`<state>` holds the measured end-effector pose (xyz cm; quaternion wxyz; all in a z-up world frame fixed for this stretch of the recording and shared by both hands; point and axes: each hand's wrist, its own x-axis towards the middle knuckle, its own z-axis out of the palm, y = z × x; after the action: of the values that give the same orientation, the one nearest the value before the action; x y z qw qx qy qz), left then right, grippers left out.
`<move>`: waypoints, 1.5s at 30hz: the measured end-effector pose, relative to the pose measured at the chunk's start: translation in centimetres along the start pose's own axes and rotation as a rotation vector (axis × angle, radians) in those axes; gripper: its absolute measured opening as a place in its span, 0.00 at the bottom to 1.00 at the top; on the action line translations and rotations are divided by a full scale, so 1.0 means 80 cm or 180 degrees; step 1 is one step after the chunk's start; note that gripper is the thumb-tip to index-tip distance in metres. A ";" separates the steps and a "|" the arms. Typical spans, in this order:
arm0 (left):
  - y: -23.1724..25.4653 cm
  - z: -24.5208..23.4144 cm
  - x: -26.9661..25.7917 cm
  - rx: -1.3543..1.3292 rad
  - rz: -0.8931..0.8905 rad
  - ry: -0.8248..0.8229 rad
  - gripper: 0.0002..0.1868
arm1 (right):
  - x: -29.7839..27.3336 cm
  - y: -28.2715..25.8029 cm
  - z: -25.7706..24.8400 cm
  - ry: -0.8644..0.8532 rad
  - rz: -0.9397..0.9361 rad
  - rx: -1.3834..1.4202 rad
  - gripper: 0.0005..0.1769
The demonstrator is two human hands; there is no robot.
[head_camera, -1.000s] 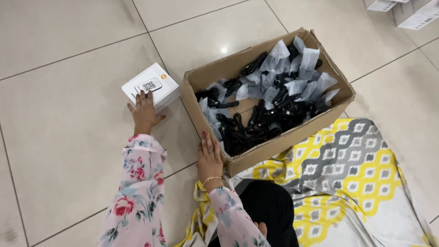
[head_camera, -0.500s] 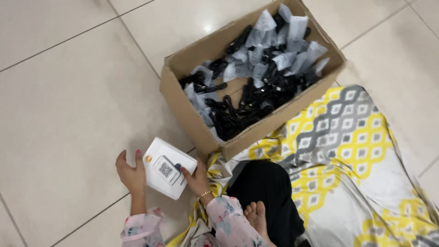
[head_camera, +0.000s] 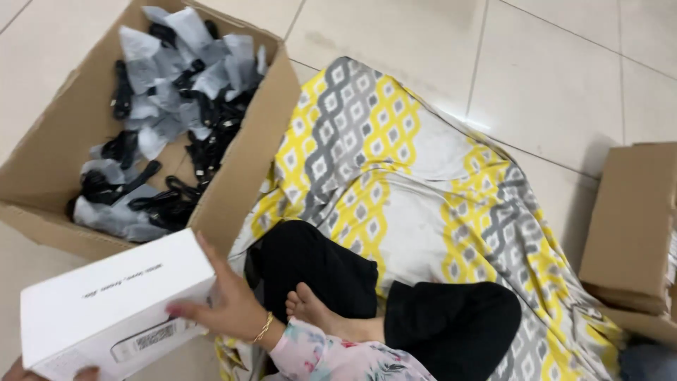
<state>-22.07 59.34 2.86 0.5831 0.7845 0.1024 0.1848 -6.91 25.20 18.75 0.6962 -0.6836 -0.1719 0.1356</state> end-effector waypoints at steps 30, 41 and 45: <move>0.158 0.792 -0.029 0.2248 0.1726 -0.3149 0.41 | -0.180 0.459 -0.401 0.3777 0.1112 0.4063 0.34; 0.224 0.704 -0.008 0.3035 0.1807 -0.5134 0.64 | -0.219 0.331 -0.333 0.4772 0.0327 0.3137 0.32; 0.166 0.700 0.009 0.1973 0.2526 -0.3790 0.34 | -0.224 0.308 -0.320 0.4405 0.0571 0.2462 0.31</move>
<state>0.79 6.49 1.56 0.1843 0.8566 -0.4692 -0.1098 -11.08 -4.87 -6.98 0.8192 -0.3339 0.4143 -0.2139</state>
